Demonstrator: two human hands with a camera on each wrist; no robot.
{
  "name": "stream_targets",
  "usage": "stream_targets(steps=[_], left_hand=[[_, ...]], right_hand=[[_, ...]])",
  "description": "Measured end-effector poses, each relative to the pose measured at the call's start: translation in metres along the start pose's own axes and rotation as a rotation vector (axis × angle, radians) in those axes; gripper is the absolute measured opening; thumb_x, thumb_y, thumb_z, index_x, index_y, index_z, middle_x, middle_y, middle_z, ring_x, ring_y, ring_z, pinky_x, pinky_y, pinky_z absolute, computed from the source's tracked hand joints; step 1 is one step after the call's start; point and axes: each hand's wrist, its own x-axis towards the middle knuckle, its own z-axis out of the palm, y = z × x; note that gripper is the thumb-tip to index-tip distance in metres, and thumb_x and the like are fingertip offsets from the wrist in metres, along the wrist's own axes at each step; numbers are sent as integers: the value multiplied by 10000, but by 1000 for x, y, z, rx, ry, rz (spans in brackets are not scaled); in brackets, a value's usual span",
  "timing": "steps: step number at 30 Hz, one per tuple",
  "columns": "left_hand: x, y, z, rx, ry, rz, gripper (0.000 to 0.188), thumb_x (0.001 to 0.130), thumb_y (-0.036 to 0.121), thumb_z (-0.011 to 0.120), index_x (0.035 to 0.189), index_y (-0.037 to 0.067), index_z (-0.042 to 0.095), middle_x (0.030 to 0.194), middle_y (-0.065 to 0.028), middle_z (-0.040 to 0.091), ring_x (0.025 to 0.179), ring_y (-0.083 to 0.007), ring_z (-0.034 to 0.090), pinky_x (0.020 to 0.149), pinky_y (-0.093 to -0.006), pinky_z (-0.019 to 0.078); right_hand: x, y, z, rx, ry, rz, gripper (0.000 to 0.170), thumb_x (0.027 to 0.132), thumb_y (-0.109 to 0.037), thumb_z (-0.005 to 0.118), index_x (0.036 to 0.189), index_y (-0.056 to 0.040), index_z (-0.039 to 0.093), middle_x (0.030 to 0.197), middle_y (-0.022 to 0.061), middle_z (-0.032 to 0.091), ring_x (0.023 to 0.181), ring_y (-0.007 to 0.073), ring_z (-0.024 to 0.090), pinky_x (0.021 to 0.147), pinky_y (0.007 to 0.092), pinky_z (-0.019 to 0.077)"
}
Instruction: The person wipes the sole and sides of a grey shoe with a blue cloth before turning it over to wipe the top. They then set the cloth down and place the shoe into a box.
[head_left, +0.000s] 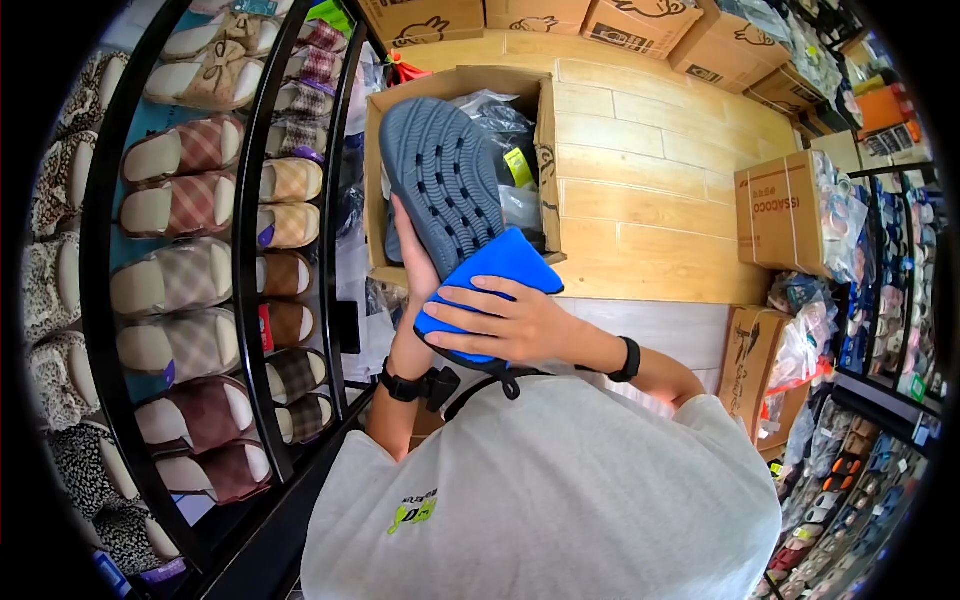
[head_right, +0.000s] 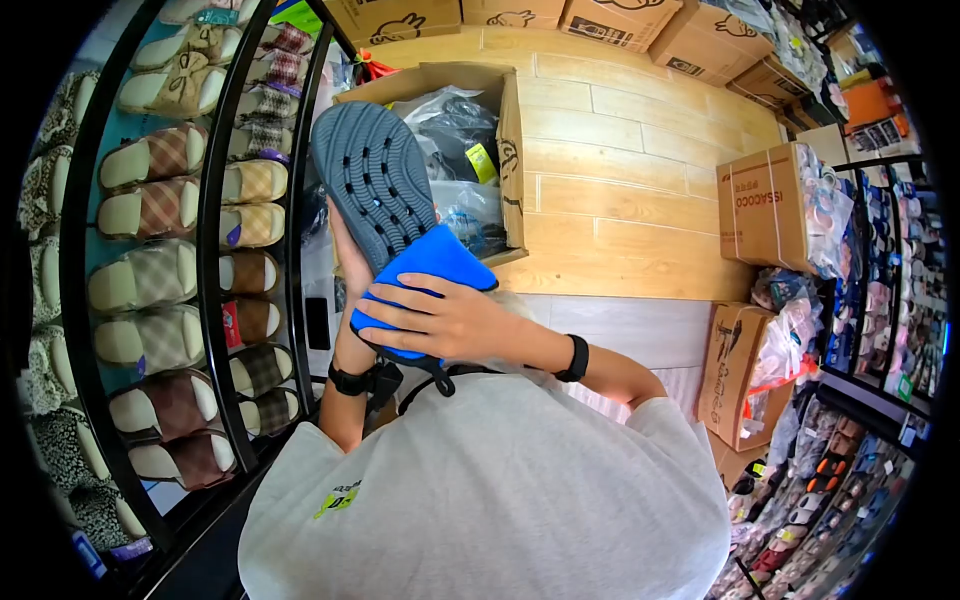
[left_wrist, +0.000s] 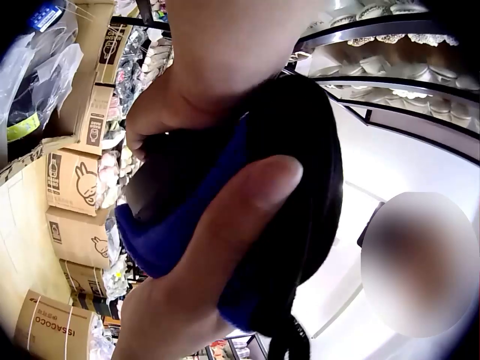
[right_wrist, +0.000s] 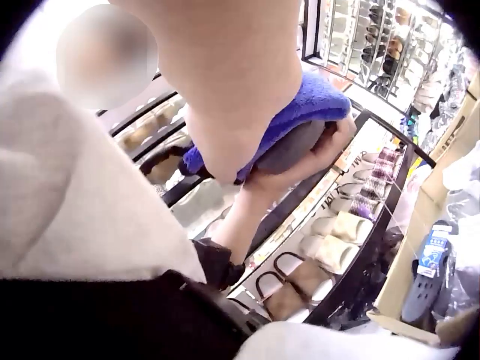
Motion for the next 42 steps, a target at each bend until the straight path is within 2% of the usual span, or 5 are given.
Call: stream_targets(steps=[16, 22, 29, 35, 42], left_hand=[[-19, 6, -15, 98, 95, 93, 734, 1040, 684, 426, 1491, 114, 526, 1420, -77, 621, 1244, -245, 622, 1126, -406, 462], [-33, 7, -12, 22, 19, -4, 688, 1068, 651, 380, 1499, 135, 528, 1443, -70, 613, 1267, -242, 617, 1139, -416, 459], [-10, -1, -26, 80, 74, 64, 746, 1049, 680, 405, 1521, 109, 492, 1454, -88, 596, 1272, -251, 605, 1146, -401, 444], [-26, 1, -14, 121, 142, -34, 846, 1012, 771, 343, 1516, 108, 489, 1459, -114, 587, 1262, -249, 614, 1136, -411, 452], [-2, 3, -22, -38, 130, 23, 700, 1064, 651, 406, 1484, 106, 537, 1402, -83, 636, 1241, -226, 628, 1143, -394, 451]], right_hand=[[2, 22, 14, 89, -57, -140, 535, 876, -167, 610, 1407, -221, 631, 1500, 47, 584, 1350, 236, 576, 1137, 418, 431], [17, 34, -1, 178, 9, 303, 633, 796, -84, 637, 1417, -209, 645, 1524, 85, 564, 1378, 310, 539, 1152, 522, 382], [-1, 15, 16, 184, -150, -66, 538, 874, -224, 590, 1407, -222, 657, 1495, 56, 599, 1359, 283, 572, 1136, 477, 409], [17, 45, 0, 195, 3, 288, 570, 825, -107, 630, 1387, -191, 663, 1496, 81, 588, 1367, 305, 547, 1142, 517, 391], [15, 22, 17, 160, -131, -84, 535, 877, -124, 586, 1399, -221, 655, 1469, 66, 614, 1337, 286, 583, 1136, 453, 407]])
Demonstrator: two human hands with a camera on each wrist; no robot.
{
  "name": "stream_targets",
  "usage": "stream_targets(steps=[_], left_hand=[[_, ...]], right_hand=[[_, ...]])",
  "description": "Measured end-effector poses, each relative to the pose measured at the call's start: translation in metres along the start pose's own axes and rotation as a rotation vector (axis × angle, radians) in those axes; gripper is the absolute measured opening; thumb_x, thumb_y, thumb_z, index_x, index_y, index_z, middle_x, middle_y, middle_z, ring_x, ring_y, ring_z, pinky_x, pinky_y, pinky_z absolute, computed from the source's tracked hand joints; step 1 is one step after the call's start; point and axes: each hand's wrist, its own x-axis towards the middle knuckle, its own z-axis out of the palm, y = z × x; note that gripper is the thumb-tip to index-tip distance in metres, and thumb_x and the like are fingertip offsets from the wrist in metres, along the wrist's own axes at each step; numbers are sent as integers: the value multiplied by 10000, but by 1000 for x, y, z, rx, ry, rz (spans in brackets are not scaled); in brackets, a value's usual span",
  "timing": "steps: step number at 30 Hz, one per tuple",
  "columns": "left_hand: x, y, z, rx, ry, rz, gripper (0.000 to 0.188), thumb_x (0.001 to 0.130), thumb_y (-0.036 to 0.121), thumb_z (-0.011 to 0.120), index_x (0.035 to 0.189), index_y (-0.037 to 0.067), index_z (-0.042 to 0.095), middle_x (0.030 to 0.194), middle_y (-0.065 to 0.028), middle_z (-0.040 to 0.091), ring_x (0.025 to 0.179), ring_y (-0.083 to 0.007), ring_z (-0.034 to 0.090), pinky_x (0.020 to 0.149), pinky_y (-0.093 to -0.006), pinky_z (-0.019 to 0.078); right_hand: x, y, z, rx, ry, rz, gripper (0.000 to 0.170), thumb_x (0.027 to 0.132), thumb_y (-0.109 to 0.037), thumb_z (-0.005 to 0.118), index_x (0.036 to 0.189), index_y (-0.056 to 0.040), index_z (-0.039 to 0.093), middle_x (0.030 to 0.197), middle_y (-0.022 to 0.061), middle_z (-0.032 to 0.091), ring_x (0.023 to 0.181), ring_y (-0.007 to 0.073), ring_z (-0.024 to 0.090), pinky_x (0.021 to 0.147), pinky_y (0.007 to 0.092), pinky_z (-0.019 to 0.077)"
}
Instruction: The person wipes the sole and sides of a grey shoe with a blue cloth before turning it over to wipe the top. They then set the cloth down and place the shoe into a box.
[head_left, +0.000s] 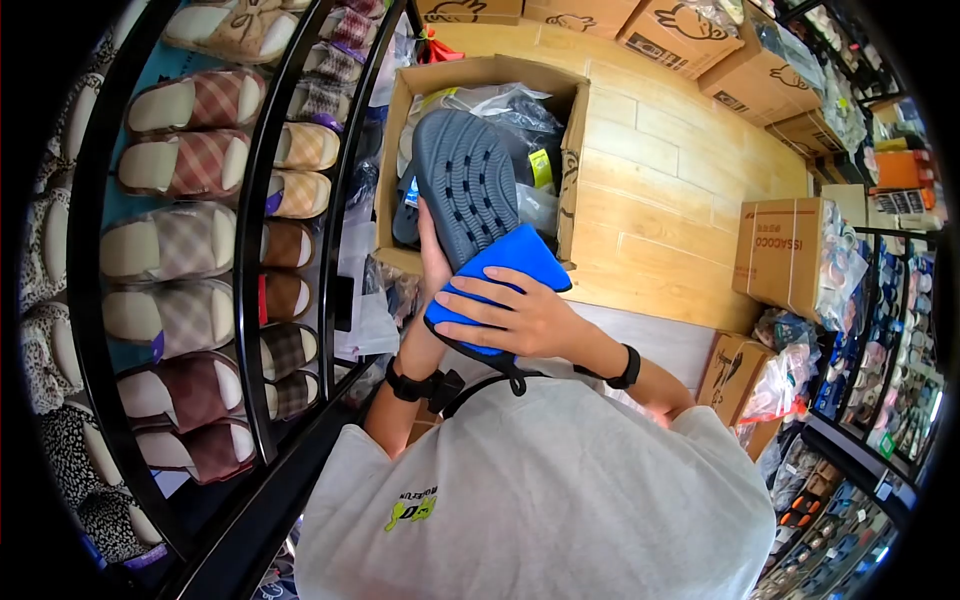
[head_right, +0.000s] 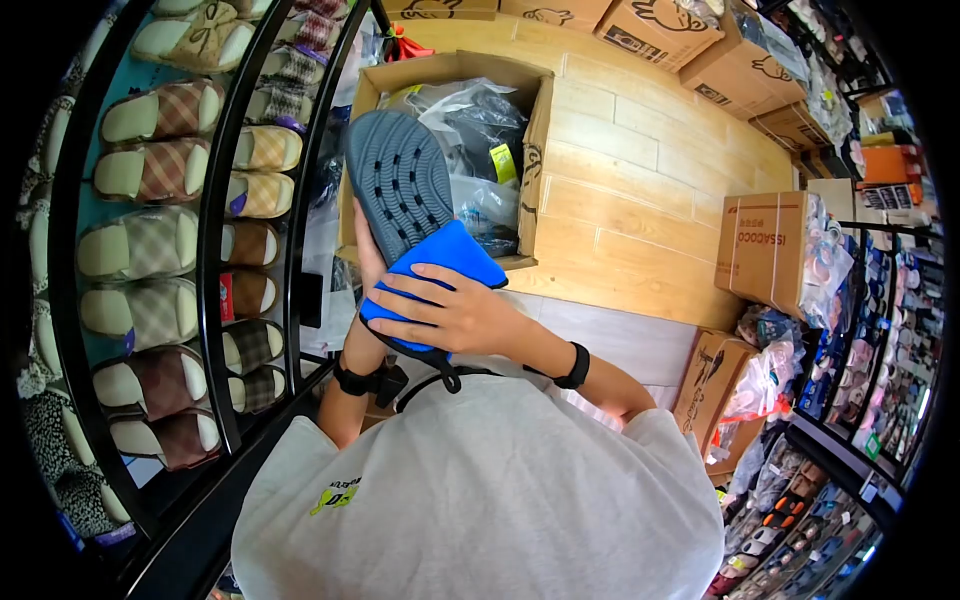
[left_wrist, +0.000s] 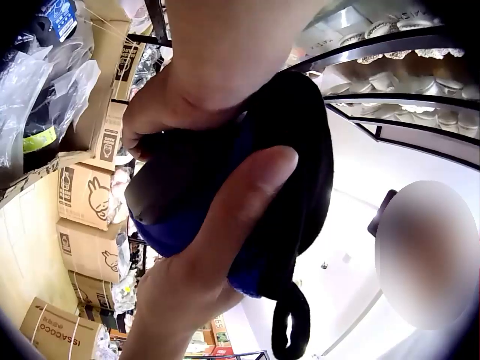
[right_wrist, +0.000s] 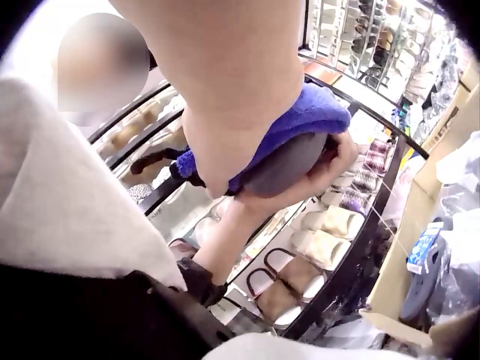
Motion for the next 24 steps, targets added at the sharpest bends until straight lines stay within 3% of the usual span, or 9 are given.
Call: stream_targets(steps=[3, 6, 8, 10, 12, 13, 16, 21, 24], left_hand=[[0, -1, -3, -84, -129, -42, 714, 1064, 663, 383, 1482, 103, 533, 1410, -91, 628, 1234, -226, 634, 1112, -387, 481], [-20, 4, 16, 59, -36, -106, 727, 1084, 650, 314, 1525, 95, 476, 1463, -118, 586, 1258, -256, 621, 1137, -400, 463], [-13, -1, 4, -23, -182, -114, 729, 1083, 648, 325, 1530, 91, 467, 1468, -128, 579, 1269, -262, 615, 1153, -407, 447], [-16, -14, 5, 601, -11, 380, 737, 1077, 656, 339, 1518, 83, 481, 1463, -118, 582, 1272, -249, 613, 1152, -408, 449], [2, -1, 9, 30, -68, -36, 723, 1080, 638, 367, 1531, 83, 473, 1490, -83, 566, 1314, -233, 582, 1177, -411, 420], [0, -1, 7, 30, -66, -42, 723, 1080, 638, 367, 1531, 83, 473, 1490, -83, 566, 1314, -233, 582, 1177, -411, 420], [-5, -3, 7, 118, -33, 40, 735, 1072, 652, 375, 1537, 90, 467, 1500, -84, 559, 1323, -239, 576, 1179, -405, 414], [-24, -5, 12, 182, 25, 159, 664, 1084, 607, 399, 1559, 147, 462, 1519, -74, 539, 1338, -249, 563, 1196, -418, 395], [-17, -3, 8, 463, -196, 377, 782, 1048, 696, 386, 1535, 91, 473, 1496, -79, 563, 1330, -249, 571, 1171, -395, 413]], right_hand=[[6, 14, -19, -7, 28, 134, 527, 889, -144, 597, 1409, -214, 645, 1474, 68, 611, 1349, 292, 573, 1143, 473, 398], [8, 28, -32, -9, 132, 323, 531, 856, -203, 651, 1387, -194, 664, 1484, 86, 605, 1350, 305, 570, 1130, 514, 394], [7, 23, -26, -31, 150, 300, 540, 843, -207, 661, 1383, -193, 668, 1485, 84, 605, 1346, 304, 573, 1125, 515, 395], [4, 10, -16, -75, 152, 229, 541, 838, -200, 665, 1379, -197, 673, 1485, 66, 609, 1339, 279, 581, 1116, 485, 405], [0, -2, -12, -83, 47, 77, 529, 853, -170, 640, 1379, -218, 671, 1484, 47, 611, 1338, 248, 585, 1116, 435, 413], [-1, -3, -12, -61, 3, 15, 536, 858, -155, 618, 1386, -242, 661, 1487, 33, 609, 1342, 219, 584, 1122, 397, 413], [-6, 16, -16, -122, 16, -84, 547, 854, -175, 617, 1394, -251, 651, 1489, 26, 607, 1347, 203, 582, 1133, 399, 409], [1, 23, -31, -65, 180, 253, 514, 883, -136, 615, 1382, -247, 658, 1479, 40, 609, 1351, 254, 573, 1137, 463, 395], [-2, 6, -11, -129, 187, 156, 522, 876, -137, 618, 1387, -236, 651, 1481, 44, 607, 1345, 242, 575, 1131, 446, 404]])
